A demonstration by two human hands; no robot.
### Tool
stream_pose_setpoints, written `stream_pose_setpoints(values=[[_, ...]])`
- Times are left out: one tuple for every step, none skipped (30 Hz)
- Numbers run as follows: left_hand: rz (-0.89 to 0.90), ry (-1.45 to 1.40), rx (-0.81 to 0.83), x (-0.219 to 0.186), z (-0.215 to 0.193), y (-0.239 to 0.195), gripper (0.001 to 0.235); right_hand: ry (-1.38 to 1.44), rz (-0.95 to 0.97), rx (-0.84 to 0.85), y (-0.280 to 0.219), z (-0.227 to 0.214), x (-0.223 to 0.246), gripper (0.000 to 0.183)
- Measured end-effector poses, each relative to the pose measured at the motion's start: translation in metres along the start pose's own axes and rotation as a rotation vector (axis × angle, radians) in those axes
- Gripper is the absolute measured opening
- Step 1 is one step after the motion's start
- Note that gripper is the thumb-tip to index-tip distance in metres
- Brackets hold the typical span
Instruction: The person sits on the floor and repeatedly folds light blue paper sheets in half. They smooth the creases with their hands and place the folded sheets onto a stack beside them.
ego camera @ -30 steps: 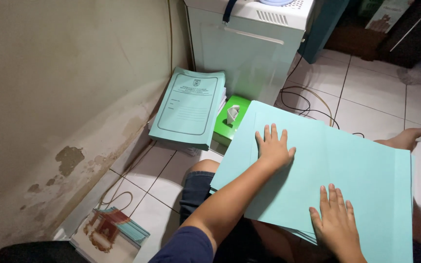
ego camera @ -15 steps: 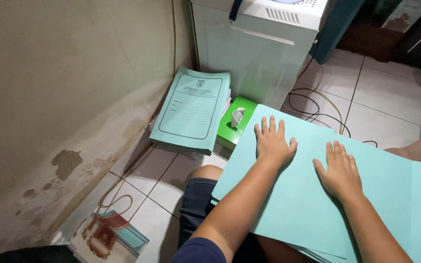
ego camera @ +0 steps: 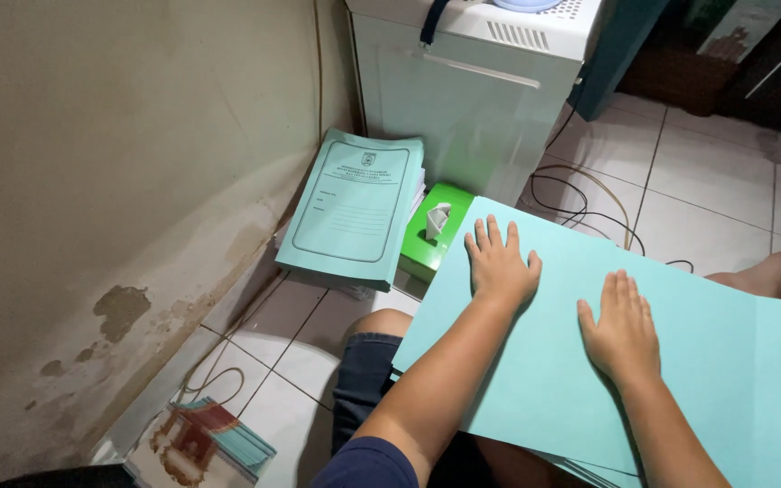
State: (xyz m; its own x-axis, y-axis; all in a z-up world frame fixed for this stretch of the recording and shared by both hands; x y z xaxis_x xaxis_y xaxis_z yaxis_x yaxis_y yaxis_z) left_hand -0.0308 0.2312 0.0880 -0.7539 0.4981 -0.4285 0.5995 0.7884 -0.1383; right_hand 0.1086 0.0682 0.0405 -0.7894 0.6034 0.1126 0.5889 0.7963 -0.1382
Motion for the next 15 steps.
stream_pose_setpoints(values=[[0.010, -0.003, 0.001, 0.003, 0.016, 0.011, 0.072, -0.003, 0.009, -0.004, -0.018, 0.004, -0.001, 0.080], [-0.007, 0.064, -0.071, 0.006, 0.027, 0.020, 0.073, 0.044, -0.022, -0.049, -0.037, 0.007, 0.001, 0.081], [-0.024, 0.130, -0.144, 0.009, 0.037, 0.029, 0.075, 0.091, -0.053, -0.095, -0.057, 0.009, 0.003, 0.082], [-0.011, 0.129, -0.142, 0.005, 0.032, 0.021, 0.075, 0.090, -0.041, -0.100, -0.068, 0.013, -0.001, 0.082], [0.033, 0.142, -0.057, 0.000, 0.033, 0.013, 0.075, 0.070, -0.020, -0.099, -0.079, 0.017, -0.007, 0.082], [0.066, 0.155, 0.030, -0.002, 0.036, 0.002, 0.074, 0.049, -0.007, -0.090, -0.092, 0.024, -0.011, 0.082], [0.070, 0.152, 0.035, -0.002, 0.045, -0.010, 0.074, 0.047, -0.002, -0.088, -0.093, 0.021, -0.014, 0.082], [0.130, 0.166, 0.014, -0.004, 0.051, -0.023, 0.074, 0.051, 0.010, -0.057, -0.095, 0.023, -0.015, 0.082], [0.190, 0.179, -0.007, -0.006, 0.058, -0.037, 0.075, 0.055, 0.022, -0.026, -0.096, 0.025, -0.016, 0.081], [0.190, 0.185, -0.010, -0.002, 0.066, -0.060, 0.075, 0.060, 0.021, -0.029, -0.096, 0.028, -0.019, 0.081], [0.233, 0.174, -0.056, 0.000, 0.071, -0.083, 0.075, 0.055, 0.018, -0.042, -0.096, 0.031, -0.020, 0.082], [0.271, 0.162, -0.106, 0.002, 0.075, -0.105, 0.076, 0.048, 0.008, -0.054, -0.094, 0.033, -0.021, 0.082], [0.265, 0.167, -0.112, 0.008, 0.076, -0.120, 0.076, 0.052, 0.000, -0.058, -0.093, 0.029, -0.020, 0.082], [0.272, 0.122, -0.159, 0.015, 0.076, -0.138, 0.076, 0.056, -0.009, -0.064, -0.095, 0.026, -0.018, 0.082], [0.278, 0.078, -0.206, 0.021, 0.076, -0.156, 0.076, 0.059, -0.019, -0.070, -0.096, 0.024, -0.017, 0.082]])
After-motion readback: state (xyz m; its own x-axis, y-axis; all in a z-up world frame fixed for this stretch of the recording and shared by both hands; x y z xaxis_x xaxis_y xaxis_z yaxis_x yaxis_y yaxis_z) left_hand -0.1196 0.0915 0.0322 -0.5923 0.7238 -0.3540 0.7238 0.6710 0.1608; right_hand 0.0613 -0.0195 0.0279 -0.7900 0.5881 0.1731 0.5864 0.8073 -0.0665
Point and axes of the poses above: each hand's wrist, its own y-axis towards the middle knuckle, its own z-axis out of the palm, x = y × z, the point moved 8 cm from there along y, towards the middle knuckle, and after that the axes turned 5 degrees about x, right-handed, at the moved point
